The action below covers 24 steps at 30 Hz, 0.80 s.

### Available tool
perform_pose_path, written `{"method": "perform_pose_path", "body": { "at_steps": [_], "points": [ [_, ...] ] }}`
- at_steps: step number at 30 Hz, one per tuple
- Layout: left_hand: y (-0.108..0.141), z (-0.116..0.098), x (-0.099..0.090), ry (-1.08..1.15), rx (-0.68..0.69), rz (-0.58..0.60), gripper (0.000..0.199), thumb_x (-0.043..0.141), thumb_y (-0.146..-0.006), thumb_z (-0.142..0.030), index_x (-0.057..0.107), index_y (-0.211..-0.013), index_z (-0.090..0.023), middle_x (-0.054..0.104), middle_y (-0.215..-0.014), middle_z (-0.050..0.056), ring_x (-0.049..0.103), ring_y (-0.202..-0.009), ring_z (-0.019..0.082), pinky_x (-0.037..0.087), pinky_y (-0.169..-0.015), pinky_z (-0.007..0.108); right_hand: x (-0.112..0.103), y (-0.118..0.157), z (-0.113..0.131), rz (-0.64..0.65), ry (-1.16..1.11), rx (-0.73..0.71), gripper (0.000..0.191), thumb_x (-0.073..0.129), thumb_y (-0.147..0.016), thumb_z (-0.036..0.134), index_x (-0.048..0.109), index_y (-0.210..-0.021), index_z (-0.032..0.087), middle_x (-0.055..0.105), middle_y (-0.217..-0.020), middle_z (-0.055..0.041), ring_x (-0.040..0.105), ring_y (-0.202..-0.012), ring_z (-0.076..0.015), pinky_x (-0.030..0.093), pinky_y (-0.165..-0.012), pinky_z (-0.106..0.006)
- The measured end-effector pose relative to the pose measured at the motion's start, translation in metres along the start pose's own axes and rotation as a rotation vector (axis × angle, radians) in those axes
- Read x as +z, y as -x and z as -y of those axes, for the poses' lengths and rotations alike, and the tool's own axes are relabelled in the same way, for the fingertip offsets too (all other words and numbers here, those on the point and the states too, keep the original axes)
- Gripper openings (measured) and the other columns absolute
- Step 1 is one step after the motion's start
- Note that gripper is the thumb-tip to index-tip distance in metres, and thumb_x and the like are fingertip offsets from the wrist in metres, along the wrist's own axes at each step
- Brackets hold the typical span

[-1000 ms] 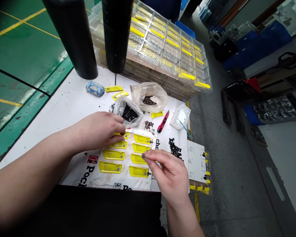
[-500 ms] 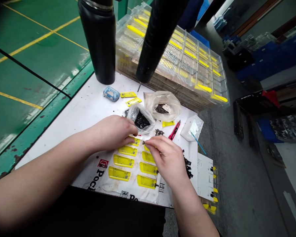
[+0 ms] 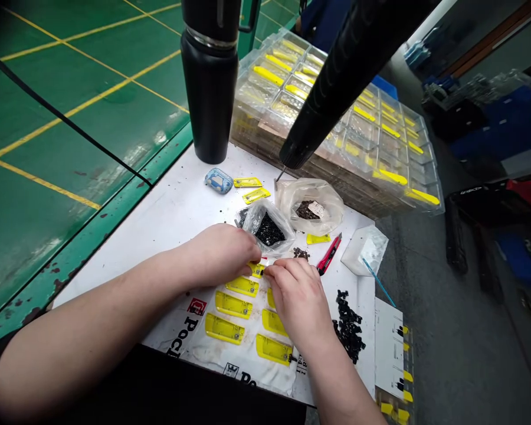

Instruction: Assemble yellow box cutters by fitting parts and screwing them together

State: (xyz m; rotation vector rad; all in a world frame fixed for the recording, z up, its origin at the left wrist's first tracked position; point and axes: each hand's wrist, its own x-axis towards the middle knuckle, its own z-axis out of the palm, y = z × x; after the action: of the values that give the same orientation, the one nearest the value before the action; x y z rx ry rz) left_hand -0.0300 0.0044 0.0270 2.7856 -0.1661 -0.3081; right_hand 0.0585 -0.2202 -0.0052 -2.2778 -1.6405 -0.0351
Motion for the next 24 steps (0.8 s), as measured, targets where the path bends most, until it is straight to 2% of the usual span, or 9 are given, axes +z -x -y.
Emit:
{"method": "perform_pose_path", "body": {
  "at_steps": [9,14,24],
  "points": [
    [-0.004,0.003,0.008,0.014,-0.010,-0.023,0.013,0.082,-0.093,-0.035,0.085,-0.103,-0.028,0.083,-0.105,0.005,0.078,-0.096,0.028,0.053,-0.072,0.033,0.000,-0.002,0.003,0.028,0.066,-0.027,0.012,0.068,-0.106,0.017,0.077,-0.113,0.020,0.079,-0.112,-0.0059,0.066,-0.104,-0.0252,0.050,-0.095,-0.041],
    [-0.004,0.002,0.008,0.014,-0.012,-0.017,0.016,0.082,-0.093,-0.034,0.086,-0.108,-0.029,0.084,-0.106,0.004,0.078,-0.099,0.030,0.053,-0.072,0.035,0.000,-0.003,0.012,0.042,0.128,0.023,0.013,0.065,-0.107,0.019,0.078,-0.109,0.020,0.078,-0.109,-0.0071,0.066,-0.102,-0.0260,0.047,-0.093,-0.041],
    [-0.002,0.002,0.006,0.037,-0.002,-0.022,0.011,0.081,-0.094,-0.031,0.085,-0.101,-0.025,0.083,-0.099,0.007,0.079,-0.097,0.029,0.054,-0.074,0.034,-0.005,-0.002,0.023,0.107,0.253,0.092,0.013,0.069,-0.105,0.020,0.081,-0.107,0.024,0.078,-0.106,-0.0035,0.065,-0.101,-0.0251,0.042,-0.088,-0.042]
  ]
}}
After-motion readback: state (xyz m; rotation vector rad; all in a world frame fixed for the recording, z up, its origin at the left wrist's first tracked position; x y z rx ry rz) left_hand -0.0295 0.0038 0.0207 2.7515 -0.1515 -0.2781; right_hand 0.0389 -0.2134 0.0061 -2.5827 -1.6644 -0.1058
